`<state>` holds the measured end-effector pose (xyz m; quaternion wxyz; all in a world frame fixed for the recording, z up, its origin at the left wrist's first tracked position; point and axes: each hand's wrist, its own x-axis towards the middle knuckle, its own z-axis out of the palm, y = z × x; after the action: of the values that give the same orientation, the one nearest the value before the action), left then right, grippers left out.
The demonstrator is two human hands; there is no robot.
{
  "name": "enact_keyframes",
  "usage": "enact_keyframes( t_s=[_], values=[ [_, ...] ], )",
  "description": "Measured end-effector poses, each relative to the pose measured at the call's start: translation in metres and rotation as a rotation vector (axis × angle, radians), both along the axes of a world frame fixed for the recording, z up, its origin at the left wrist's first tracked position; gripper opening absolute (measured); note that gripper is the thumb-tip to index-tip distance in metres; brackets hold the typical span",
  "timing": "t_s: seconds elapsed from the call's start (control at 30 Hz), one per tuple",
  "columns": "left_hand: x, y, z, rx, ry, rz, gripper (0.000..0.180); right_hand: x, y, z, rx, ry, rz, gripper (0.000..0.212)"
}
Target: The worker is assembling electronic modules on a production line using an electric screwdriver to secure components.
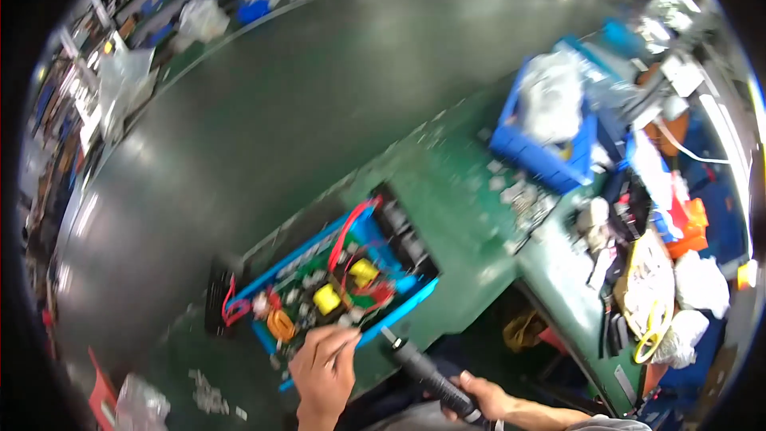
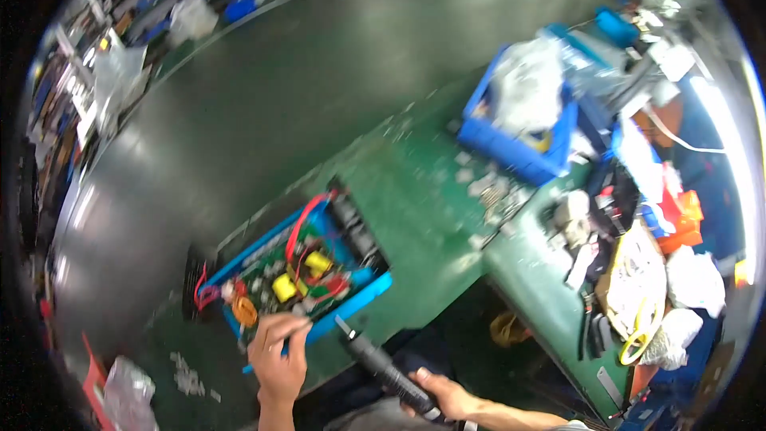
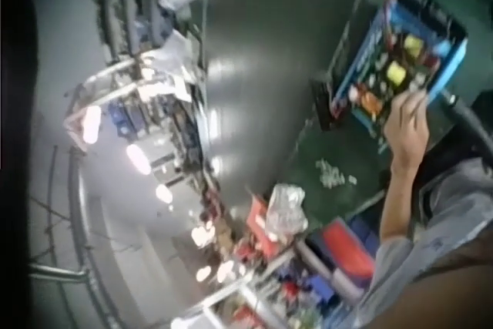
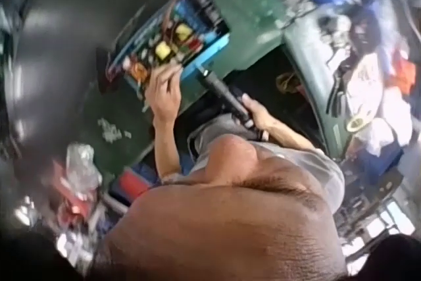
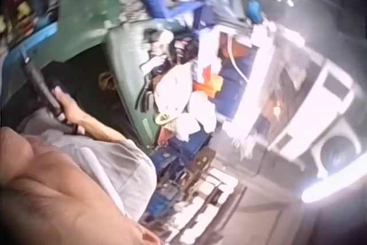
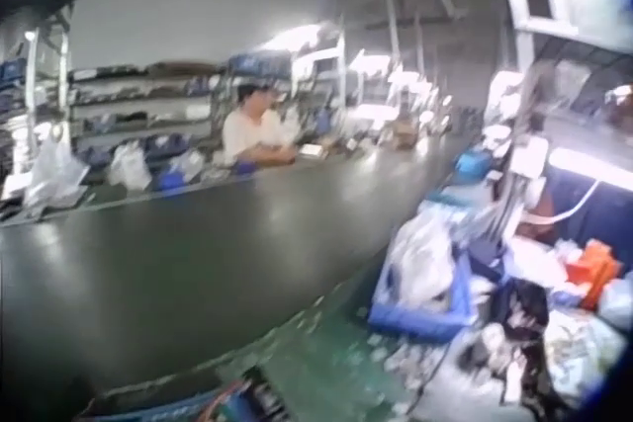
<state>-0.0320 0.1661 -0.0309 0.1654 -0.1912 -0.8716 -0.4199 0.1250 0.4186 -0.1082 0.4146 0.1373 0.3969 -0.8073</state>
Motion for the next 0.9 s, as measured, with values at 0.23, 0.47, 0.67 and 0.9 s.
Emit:
enact_keyframes(
  t_s=[0.23,0.47,0.67,0.9],
  values=[
    [0.013,-0.002,-0.005,-0.041,0.060,-0.066,0.009,0.011,-0.019,0.021,0.274,-0.196,-0.340,0.060],
    [0.015,0.000,-0.002,-0.023,0.028,0.009,0.007,0.002,-0.011,0.035,0.359,-0.065,0.025,0.069],
    [0.001,0.006,0.010,0.168,0.050,0.016,0.013,-0.009,-0.003,0.033,0.334,0.110,-0.006,0.030],
    [0.001,0.002,0.016,-0.437,-0.055,-0.073,0.027,-0.012,-0.010,0.041,0.356,0.097,0.077,0.027]
  ],
)
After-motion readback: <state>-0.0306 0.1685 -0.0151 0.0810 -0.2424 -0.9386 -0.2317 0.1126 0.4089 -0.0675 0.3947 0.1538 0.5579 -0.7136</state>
